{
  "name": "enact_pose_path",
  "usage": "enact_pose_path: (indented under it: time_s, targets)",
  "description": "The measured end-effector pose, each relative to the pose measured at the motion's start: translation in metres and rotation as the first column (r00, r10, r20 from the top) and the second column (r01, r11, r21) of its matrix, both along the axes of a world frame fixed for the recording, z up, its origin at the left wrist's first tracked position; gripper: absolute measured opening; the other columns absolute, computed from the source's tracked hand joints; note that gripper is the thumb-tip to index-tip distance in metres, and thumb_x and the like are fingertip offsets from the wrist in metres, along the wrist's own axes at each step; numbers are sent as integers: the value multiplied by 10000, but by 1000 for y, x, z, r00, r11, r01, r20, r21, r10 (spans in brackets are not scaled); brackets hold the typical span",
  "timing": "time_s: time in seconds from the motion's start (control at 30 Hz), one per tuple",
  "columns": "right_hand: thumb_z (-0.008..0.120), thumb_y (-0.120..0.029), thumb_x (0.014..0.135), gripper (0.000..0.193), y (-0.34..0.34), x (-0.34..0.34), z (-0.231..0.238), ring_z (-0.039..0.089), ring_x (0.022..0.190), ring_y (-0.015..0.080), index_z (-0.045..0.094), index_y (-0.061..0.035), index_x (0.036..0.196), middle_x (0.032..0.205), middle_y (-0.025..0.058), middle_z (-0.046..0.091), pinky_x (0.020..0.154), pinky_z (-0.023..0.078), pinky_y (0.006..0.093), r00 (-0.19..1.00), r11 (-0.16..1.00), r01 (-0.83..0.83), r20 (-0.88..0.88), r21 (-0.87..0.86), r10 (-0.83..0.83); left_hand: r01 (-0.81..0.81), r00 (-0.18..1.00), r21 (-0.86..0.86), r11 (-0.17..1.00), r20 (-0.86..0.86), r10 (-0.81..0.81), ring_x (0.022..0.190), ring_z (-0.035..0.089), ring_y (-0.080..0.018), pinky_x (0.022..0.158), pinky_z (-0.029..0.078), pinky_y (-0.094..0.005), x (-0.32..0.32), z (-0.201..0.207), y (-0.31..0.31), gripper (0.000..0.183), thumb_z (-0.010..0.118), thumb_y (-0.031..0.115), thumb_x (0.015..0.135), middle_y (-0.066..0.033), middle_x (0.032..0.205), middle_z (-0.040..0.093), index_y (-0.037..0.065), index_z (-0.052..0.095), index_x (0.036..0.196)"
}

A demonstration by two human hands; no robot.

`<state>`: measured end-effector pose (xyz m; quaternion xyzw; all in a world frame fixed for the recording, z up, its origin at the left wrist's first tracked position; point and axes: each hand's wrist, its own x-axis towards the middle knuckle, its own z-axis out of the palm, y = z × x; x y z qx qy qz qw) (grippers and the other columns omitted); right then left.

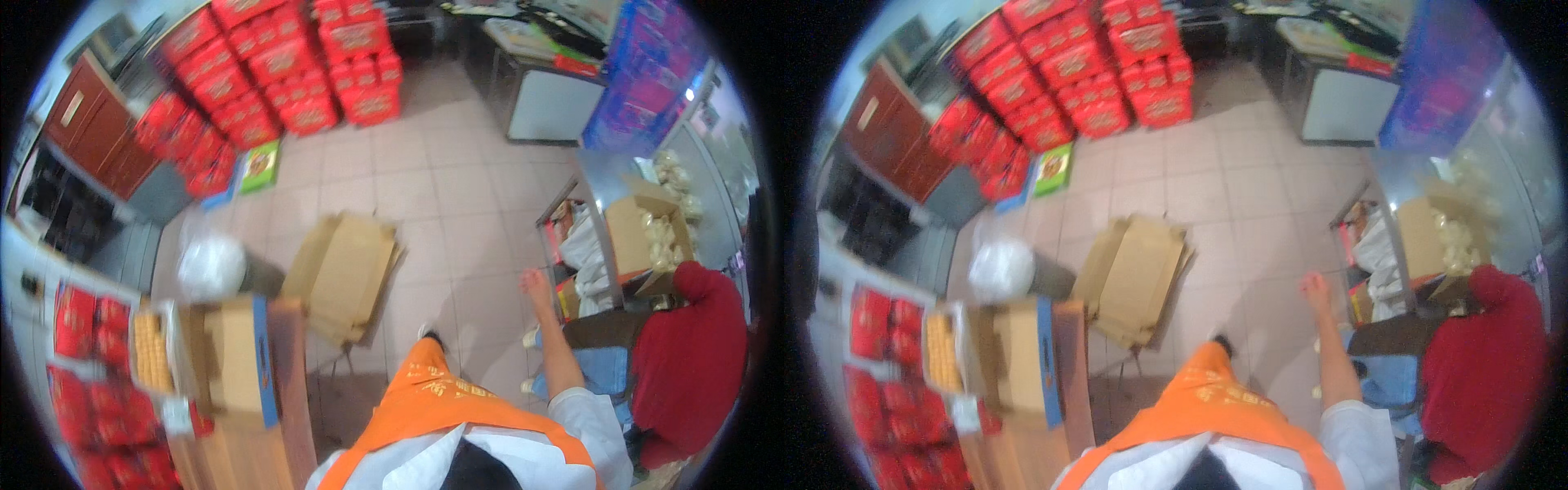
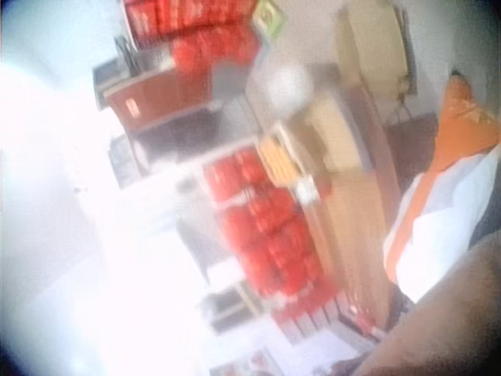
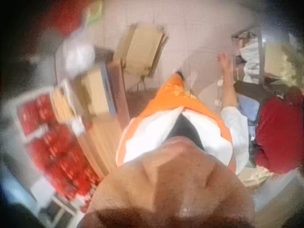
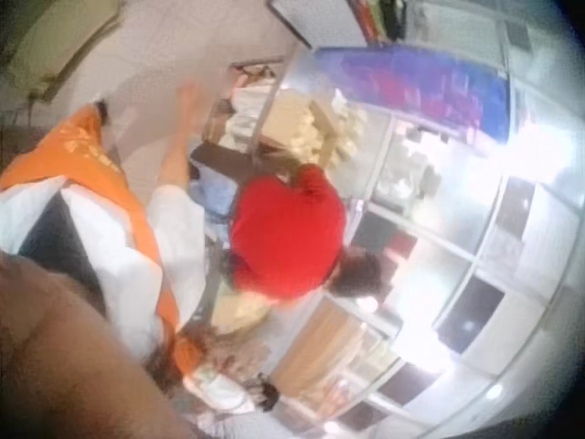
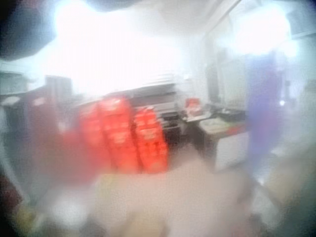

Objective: The person assembles red decorative gift boxes by folding cardboard, inserting white foam inserts, and tying rope handles. The person stacks the completed boxes on a wooden table in a commercial kitchen.

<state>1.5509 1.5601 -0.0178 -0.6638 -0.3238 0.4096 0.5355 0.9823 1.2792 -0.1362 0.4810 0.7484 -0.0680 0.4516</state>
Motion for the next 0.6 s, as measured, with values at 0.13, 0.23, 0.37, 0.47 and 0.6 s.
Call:
enact_pose_path:
  time_s: [0.13,0.23,0.37,0.47,0.6]
  targets:
    - [466,-148,851,172,-10,64,-90,536,769,121,524,-61,988,819,29,555,615,458,283,993,909,21,113,-415,29,72,994,19,997,77,-73,576,538,-165,526,425,-314,60,8,180,257,459,256,800,-73,603,557,50,592,725]
    - [485,-239,846,223,-68,39,-120,556,725,171,531,-79,993,784,59,567,630,466,308,995,837,73,-18,-542,-98,-24,974,82,996,225,5,560,518,-145,511,415,-301,122,34,364,253,458,254,816,-58,588,541,52,585,732]
    - [494,-228,818,190,-45,19,-108,564,723,182,550,-77,918,759,69,574,626,461,331,939,584,58,-154,-809,-307,-20,917,293,956,387,-99,592,510,-129,527,410,-279,173,38,612,219,452,216,832,-45,647,546,36,567,784]
    - [501,-219,796,171,30,42,-118,571,722,190,565,-75,862,741,77,579,623,457,349,929,488,28,-157,-872,-334,-370,830,346,862,539,140,610,513,-124,538,411,-273,244,66,747,198,452,188,836,-40,684,556,29,570,826]
    - [510,-208,768,155,168,117,-144,580,720,201,585,-73,787,716,88,585,620,451,372,996,503,-84,-85,-860,21,-452,756,236,860,614,228,615,526,-130,534,416,-268,300,64,851,194,465,181,836,-38,683,558,20,573,844]
